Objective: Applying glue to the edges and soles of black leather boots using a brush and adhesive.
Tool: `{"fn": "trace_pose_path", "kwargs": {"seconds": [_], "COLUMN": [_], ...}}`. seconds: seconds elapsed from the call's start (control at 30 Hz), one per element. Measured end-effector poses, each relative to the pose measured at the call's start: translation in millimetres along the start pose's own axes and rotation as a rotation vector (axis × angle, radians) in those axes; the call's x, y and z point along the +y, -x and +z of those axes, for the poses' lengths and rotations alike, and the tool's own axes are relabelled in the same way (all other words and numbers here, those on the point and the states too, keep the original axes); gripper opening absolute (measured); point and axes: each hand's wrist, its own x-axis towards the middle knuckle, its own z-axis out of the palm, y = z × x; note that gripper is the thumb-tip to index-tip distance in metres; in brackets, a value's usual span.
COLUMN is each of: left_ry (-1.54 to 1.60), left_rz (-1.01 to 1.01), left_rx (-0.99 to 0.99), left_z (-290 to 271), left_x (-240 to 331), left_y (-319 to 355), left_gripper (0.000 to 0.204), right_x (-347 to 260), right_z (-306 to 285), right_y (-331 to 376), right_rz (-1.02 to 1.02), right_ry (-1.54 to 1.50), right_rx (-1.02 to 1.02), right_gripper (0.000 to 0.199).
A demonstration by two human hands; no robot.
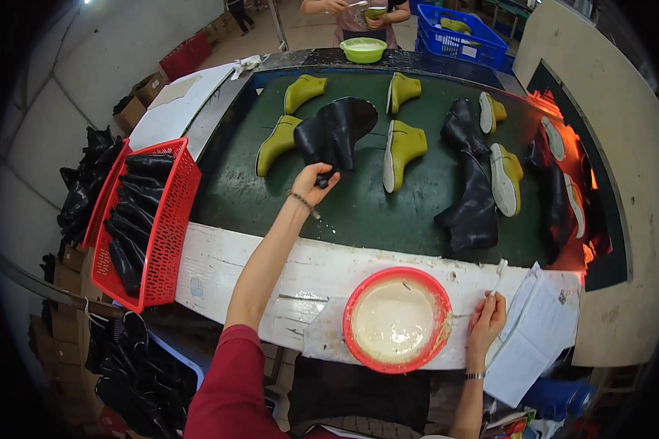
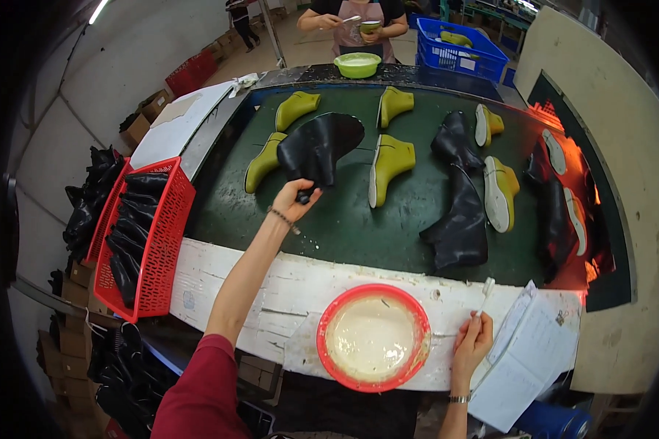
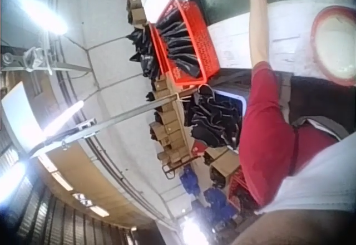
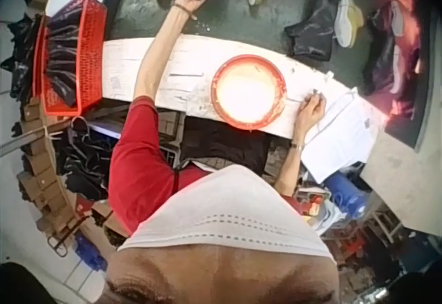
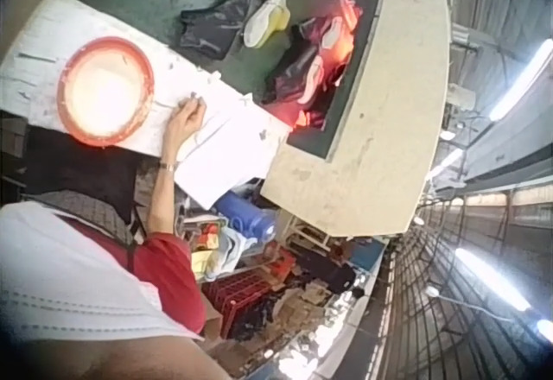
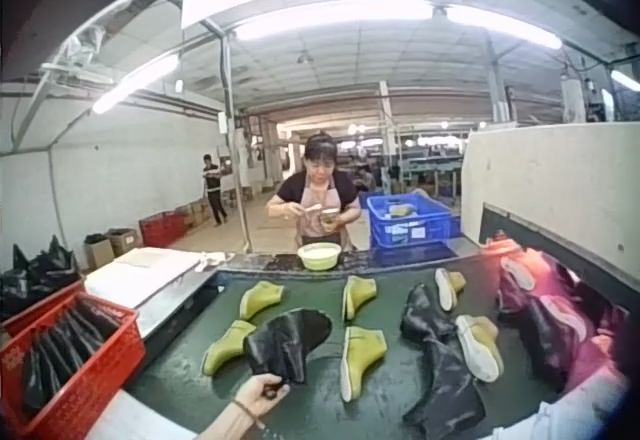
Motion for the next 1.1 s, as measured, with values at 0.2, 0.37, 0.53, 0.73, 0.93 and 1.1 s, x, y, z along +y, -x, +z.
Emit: {"fn": "trace_pose_path", "kwargs": {"seconds": [0.2,0.37,0.53,0.73,0.93,1.1], "left_ry": [-0.111,-1.447,-1.711,-1.623,-2.143,-1.746], "left_rz": [0.364,0.42,0.661,1.436,0.96,0.056], "left_rx": [-0.119,0.456,-0.077,0.499,1.141,1.828], "left_z": [10,32,-25,-94,-235,-262], "left_x": [10,-19,61,227,303,299], "left_y": [-108,-111,5,180,275,332], "left_gripper": [0.048,0.096,0.056,0.034,0.039,0.05], "right_x": [17,17,22,24,32,32], "right_z": [4,-3,-6,-9,-9,-5], "right_y": [4,3,-5,-8,-12,-12], "right_rz": [0.058,0.009,-0.049,-0.089,-0.096,-0.136], "right_ry": [0.013,0.1,0.088,0.086,0.068,0.125], "right_rx": [0.047,0.067,0.073,0.018,0.048,0.045], "right_gripper": [0.023,0.025,0.025,0.024,0.026,0.027]}}
